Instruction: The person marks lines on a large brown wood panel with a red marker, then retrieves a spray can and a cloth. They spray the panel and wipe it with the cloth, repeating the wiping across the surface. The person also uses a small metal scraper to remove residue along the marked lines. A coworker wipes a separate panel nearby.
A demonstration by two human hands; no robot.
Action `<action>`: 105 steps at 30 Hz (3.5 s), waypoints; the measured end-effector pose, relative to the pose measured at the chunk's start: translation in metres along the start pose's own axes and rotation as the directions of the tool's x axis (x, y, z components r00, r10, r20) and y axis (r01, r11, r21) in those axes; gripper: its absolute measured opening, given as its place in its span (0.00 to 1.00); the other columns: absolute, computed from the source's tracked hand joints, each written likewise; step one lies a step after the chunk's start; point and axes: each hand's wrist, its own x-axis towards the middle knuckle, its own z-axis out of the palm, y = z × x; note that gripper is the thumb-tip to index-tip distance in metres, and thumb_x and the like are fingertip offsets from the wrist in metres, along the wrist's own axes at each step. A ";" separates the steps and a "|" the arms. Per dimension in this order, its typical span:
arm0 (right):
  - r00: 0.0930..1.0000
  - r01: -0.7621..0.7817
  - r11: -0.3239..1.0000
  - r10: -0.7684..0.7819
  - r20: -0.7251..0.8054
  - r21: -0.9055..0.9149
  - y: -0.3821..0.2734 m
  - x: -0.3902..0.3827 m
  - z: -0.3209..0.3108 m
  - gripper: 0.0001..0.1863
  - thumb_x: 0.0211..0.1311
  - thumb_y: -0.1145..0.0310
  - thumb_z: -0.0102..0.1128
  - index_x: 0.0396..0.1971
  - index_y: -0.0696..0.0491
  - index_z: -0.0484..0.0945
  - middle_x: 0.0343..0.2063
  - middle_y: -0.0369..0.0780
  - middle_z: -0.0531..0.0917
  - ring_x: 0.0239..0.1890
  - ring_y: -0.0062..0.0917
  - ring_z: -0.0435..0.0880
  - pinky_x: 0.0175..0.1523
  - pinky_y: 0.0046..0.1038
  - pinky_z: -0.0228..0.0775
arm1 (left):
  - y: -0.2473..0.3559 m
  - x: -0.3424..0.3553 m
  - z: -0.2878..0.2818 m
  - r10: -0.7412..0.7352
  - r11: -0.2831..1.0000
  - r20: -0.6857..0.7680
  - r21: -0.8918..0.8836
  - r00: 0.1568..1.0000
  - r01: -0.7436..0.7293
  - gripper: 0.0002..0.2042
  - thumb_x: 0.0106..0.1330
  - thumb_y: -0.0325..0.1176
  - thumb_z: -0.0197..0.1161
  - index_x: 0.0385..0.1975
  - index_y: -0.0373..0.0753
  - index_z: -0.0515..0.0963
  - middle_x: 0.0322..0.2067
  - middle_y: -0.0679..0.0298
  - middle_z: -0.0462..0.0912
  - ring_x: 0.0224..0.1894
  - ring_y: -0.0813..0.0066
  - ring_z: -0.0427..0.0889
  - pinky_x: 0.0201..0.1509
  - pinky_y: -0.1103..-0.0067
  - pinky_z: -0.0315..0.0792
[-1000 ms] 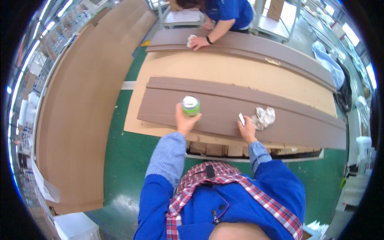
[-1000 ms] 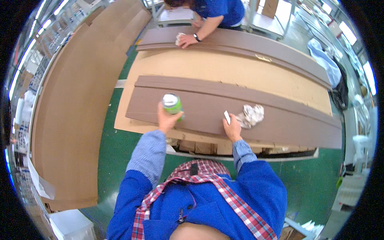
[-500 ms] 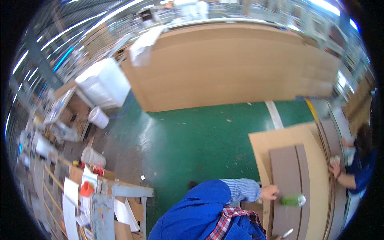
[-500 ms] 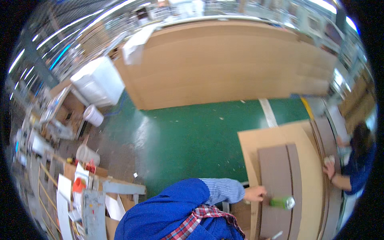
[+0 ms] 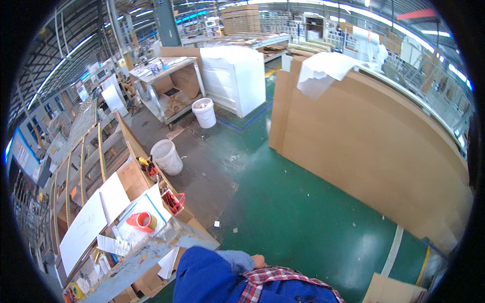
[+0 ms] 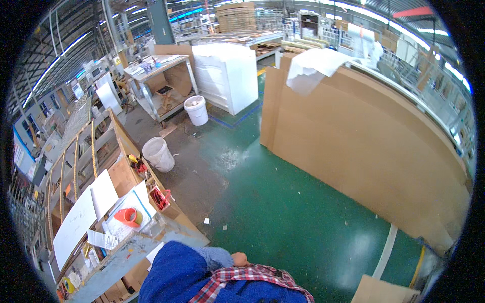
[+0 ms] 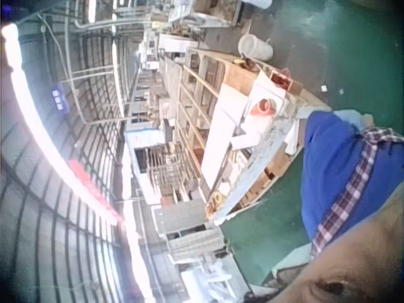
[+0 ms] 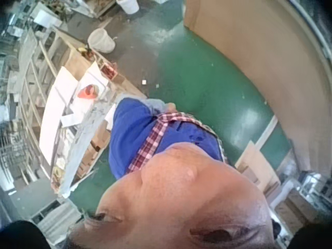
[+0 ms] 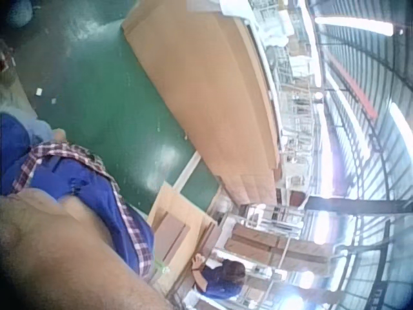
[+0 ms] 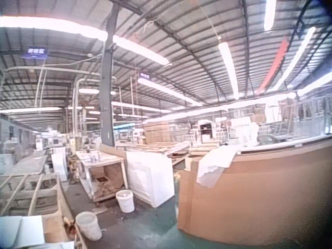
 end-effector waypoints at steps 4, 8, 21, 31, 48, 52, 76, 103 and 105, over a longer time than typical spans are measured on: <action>0.966 0.112 0.968 -0.159 0.203 0.224 -0.082 0.144 0.056 0.08 0.54 0.71 0.51 0.32 0.60 0.72 0.18 0.39 0.76 0.14 0.24 0.73 0.19 0.24 0.66 | -0.076 0.068 0.052 -0.227 0.956 -0.090 -0.211 0.970 0.205 0.12 0.52 0.45 0.57 0.31 0.50 0.83 0.36 0.59 0.82 0.40 0.59 0.81 0.42 0.64 0.74; 0.960 0.083 0.874 -0.199 0.197 0.478 -0.223 0.270 0.132 0.06 0.55 0.71 0.53 0.29 0.59 0.75 0.19 0.39 0.78 0.17 0.23 0.77 0.18 0.22 0.68 | -0.139 0.122 0.006 -0.169 0.914 -0.041 -0.379 0.985 0.141 0.15 0.53 0.48 0.58 0.38 0.53 0.81 0.40 0.59 0.81 0.44 0.60 0.79 0.49 0.67 0.72; 0.245 0.915 0.389 -0.325 0.914 -0.107 -0.652 0.362 0.398 0.18 0.49 0.57 0.56 0.35 0.54 0.79 0.34 0.45 0.82 0.39 0.37 0.80 0.46 0.35 0.71 | -0.277 0.093 -0.258 -0.861 -0.035 -0.148 -0.937 0.487 -0.348 0.14 0.58 0.37 0.58 0.26 0.28 0.79 0.22 0.59 0.81 0.24 0.75 0.80 0.29 0.80 0.74; 0.199 0.887 0.444 -0.611 0.766 0.123 -0.952 0.371 0.600 0.17 0.51 0.61 0.56 0.37 0.55 0.77 0.31 0.45 0.82 0.35 0.36 0.81 0.43 0.33 0.73 | -0.409 0.115 -0.364 -0.871 -0.003 0.102 -0.979 0.481 0.202 0.13 0.59 0.37 0.56 0.24 0.31 0.79 0.22 0.59 0.81 0.25 0.73 0.80 0.28 0.78 0.73; 0.389 0.921 0.072 -0.194 0.901 -0.382 -1.160 0.522 0.858 0.13 0.50 0.59 0.52 0.29 0.50 0.80 0.29 0.45 0.81 0.31 0.43 0.80 0.37 0.40 0.73 | -0.796 0.136 -0.702 -0.906 0.236 -0.189 -0.968 0.377 0.081 0.10 0.54 0.40 0.59 0.23 0.41 0.78 0.19 0.59 0.80 0.22 0.66 0.80 0.24 0.70 0.71; 0.003 0.975 -0.207 -0.327 0.945 -0.074 -1.328 0.536 1.012 0.13 0.52 0.59 0.51 0.30 0.51 0.80 0.30 0.46 0.81 0.30 0.45 0.79 0.37 0.40 0.72 | -0.802 0.134 -0.742 -0.920 0.089 0.000 -0.973 0.391 0.211 0.07 0.51 0.40 0.59 0.21 0.45 0.77 0.19 0.58 0.80 0.24 0.61 0.81 0.26 0.65 0.71; -0.448 0.848 0.105 -0.379 0.809 0.519 -1.946 -0.108 1.439 0.13 0.56 0.60 0.46 0.32 0.49 0.79 0.31 0.44 0.82 0.38 0.40 0.80 0.43 0.40 0.70 | -1.315 -0.014 -1.085 -0.993 -0.102 0.038 -0.737 0.109 -0.668 0.05 0.53 0.26 0.53 0.19 0.35 0.76 0.19 0.66 0.76 0.20 0.79 0.72 0.22 0.82 0.66; -0.207 0.761 0.558 -0.273 0.940 0.330 -2.392 -0.220 2.035 0.09 0.54 0.68 0.55 0.30 0.56 0.79 0.22 0.38 0.82 0.22 0.20 0.80 0.29 0.22 0.72 | -1.940 -0.136 -1.432 -0.998 -0.035 0.048 -0.949 -0.035 -0.313 0.07 0.54 0.27 0.52 0.19 0.36 0.77 0.17 0.64 0.78 0.20 0.75 0.75 0.25 0.79 0.70; -0.153 0.858 0.436 -0.284 0.946 0.270 -2.427 -0.202 2.076 0.09 0.52 0.67 0.56 0.28 0.56 0.80 0.20 0.38 0.81 0.21 0.21 0.80 0.29 0.24 0.72 | -2.019 -0.151 -1.458 -0.999 0.010 0.007 -0.947 -0.052 -0.322 0.07 0.54 0.26 0.52 0.19 0.36 0.77 0.17 0.63 0.78 0.20 0.75 0.75 0.24 0.79 0.70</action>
